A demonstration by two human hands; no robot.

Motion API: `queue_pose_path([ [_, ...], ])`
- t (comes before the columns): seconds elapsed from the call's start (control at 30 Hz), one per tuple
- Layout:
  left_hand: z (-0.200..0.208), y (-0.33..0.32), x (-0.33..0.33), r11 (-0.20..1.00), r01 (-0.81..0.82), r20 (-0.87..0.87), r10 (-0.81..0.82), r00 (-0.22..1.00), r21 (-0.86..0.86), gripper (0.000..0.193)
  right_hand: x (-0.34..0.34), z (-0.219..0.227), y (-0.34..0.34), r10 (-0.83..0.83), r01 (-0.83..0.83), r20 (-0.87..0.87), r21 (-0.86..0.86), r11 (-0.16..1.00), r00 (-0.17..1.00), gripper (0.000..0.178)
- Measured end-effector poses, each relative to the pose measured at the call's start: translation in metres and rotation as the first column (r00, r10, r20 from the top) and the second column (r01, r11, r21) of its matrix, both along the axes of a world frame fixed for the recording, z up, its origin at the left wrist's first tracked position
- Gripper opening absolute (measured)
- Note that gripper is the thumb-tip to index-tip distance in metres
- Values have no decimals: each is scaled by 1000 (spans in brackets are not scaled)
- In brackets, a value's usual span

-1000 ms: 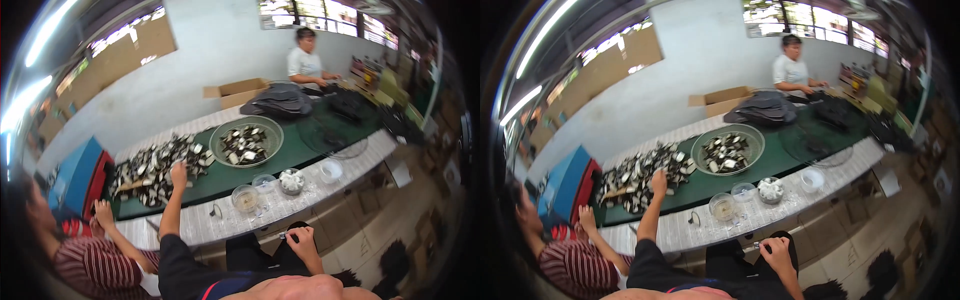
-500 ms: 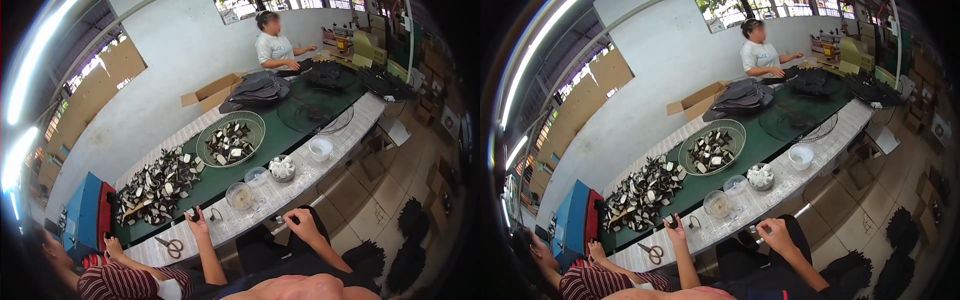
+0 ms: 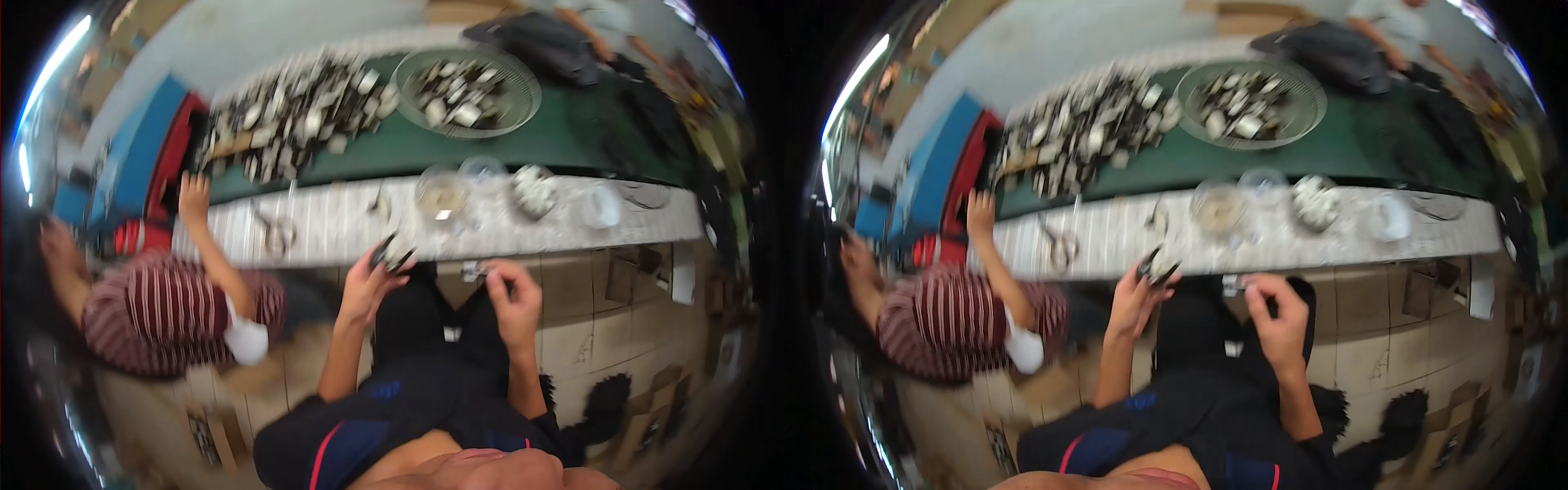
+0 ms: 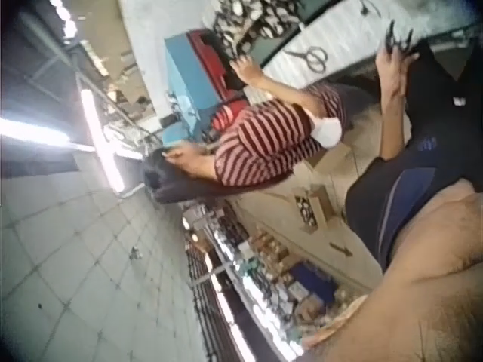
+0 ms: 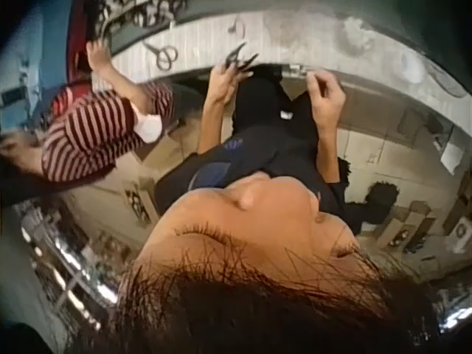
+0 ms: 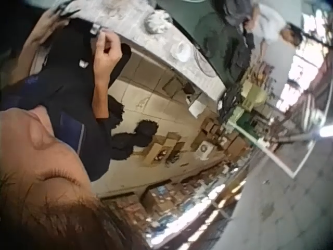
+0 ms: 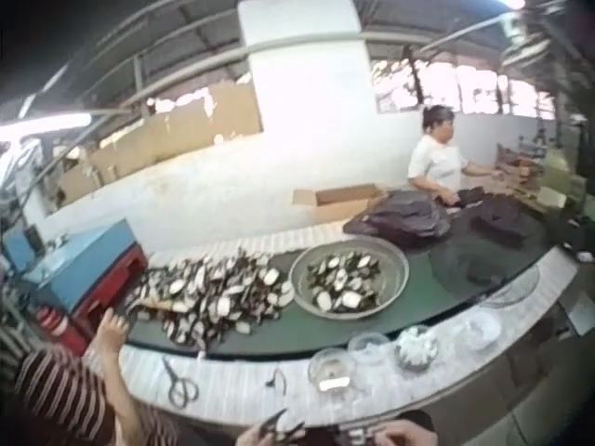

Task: Applying glue and assembling small components for shoe manufacturing.

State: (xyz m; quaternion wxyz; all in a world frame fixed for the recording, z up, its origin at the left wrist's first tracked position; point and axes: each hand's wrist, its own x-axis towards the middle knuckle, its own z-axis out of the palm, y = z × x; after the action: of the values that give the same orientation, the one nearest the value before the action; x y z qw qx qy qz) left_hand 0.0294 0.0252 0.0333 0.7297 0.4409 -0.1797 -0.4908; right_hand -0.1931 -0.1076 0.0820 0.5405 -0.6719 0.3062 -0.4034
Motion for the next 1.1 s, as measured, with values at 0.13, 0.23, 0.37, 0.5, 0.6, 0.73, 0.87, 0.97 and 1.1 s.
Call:
queue_pose_path([
  [0.13,17,2,-15,986,132,-8,-133,991,-107,41,24,37,9,124,-97,67,-311,945,990,10],
  [0.23,20,8,-22,979,127,-22,-132,991,-157,44,39,43,16,183,-173,-12,-399,900,983,12],
  [0.37,24,17,-27,977,138,-28,-145,989,-164,44,52,45,22,188,-211,-98,-553,806,977,17],
  [0.5,25,17,-29,983,136,-62,-144,988,-128,51,56,40,27,189,-228,-128,-605,763,974,20],
  [0.6,23,17,-28,978,168,-53,-175,983,-123,50,59,38,26,176,-226,-142,-626,747,974,21],
  [0.73,25,12,-27,975,157,-59,-168,984,-155,45,61,37,24,151,-217,-157,-655,724,976,20],
  [0.87,23,12,-24,970,158,-78,-175,981,-187,41,61,40,26,205,-273,-186,-532,801,961,14],
  [0.97,25,13,-25,965,161,-114,-188,976,-209,40,59,38,25,235,-258,-109,-453,854,966,17],
  [1.1,19,15,-24,964,174,-120,-200,972,-203,41,56,38,29,249,-258,-68,-318,912,966,13],
])
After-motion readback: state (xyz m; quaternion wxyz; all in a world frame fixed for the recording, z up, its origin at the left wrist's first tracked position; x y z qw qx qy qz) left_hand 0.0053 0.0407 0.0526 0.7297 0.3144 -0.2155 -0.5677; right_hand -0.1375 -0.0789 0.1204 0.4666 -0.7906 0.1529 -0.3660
